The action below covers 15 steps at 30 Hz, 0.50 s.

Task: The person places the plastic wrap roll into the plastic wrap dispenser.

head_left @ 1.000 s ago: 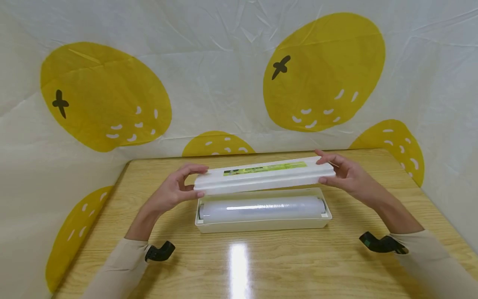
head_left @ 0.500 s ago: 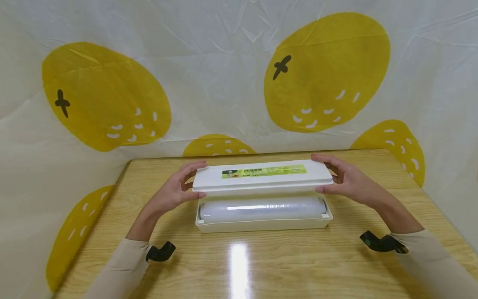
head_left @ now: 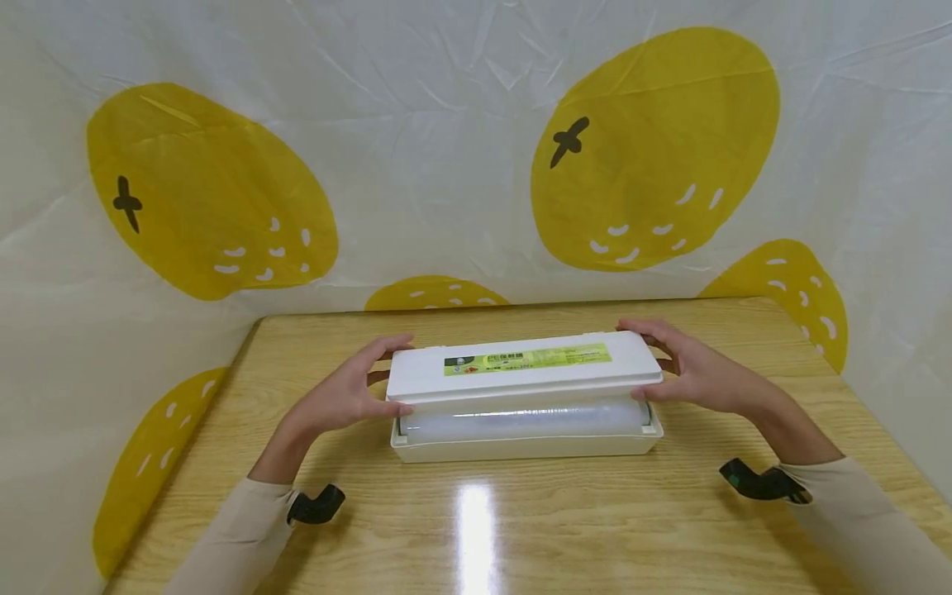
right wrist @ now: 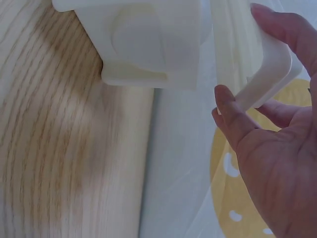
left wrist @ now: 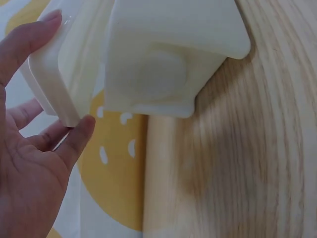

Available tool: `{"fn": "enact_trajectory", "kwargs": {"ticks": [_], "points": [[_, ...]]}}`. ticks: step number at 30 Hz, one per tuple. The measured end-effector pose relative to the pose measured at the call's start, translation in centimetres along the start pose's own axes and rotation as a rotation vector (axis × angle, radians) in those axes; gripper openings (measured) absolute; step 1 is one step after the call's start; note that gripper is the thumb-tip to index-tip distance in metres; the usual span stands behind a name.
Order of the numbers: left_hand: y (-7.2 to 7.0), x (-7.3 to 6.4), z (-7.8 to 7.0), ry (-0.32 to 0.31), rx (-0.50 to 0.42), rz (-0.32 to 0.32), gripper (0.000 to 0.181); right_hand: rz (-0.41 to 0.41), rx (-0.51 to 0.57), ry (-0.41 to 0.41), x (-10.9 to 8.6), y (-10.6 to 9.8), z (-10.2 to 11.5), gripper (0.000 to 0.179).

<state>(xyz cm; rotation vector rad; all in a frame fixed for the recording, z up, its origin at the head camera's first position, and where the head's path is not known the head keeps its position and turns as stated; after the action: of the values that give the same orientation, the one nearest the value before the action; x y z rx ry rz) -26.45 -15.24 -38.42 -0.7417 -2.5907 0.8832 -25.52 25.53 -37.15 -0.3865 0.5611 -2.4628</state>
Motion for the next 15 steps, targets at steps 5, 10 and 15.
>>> {"fn": "enact_trajectory", "kwargs": {"ticks": [5,10,15], "points": [[0.1,-0.4,-0.1,0.017,0.051,-0.008,0.097,-0.015,-0.069,0.013,-0.1,0.0,-0.3,0.085],[0.3,-0.8,-0.3,0.043,0.072,-0.008,0.096,-0.033,-0.134,0.02,-0.4,0.1,-0.7,0.087],[0.7,-1.2,-0.3,0.055,0.08,0.002,0.095,-0.024,-0.177,0.01,-0.6,0.4,-0.7,0.089]]}}
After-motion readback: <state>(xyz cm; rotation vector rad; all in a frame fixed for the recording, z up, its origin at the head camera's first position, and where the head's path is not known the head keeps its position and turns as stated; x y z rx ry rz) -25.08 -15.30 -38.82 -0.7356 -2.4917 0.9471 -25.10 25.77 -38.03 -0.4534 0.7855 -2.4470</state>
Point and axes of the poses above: each hand's wrist, its own x-axis towards the middle knuckle, its own y-axis out of the palm, z = x × y, the point moved 9 cm from there along x, towards the middle knuckle, and after that the axes turned 7 degrees about x, right-handed, at the moved point
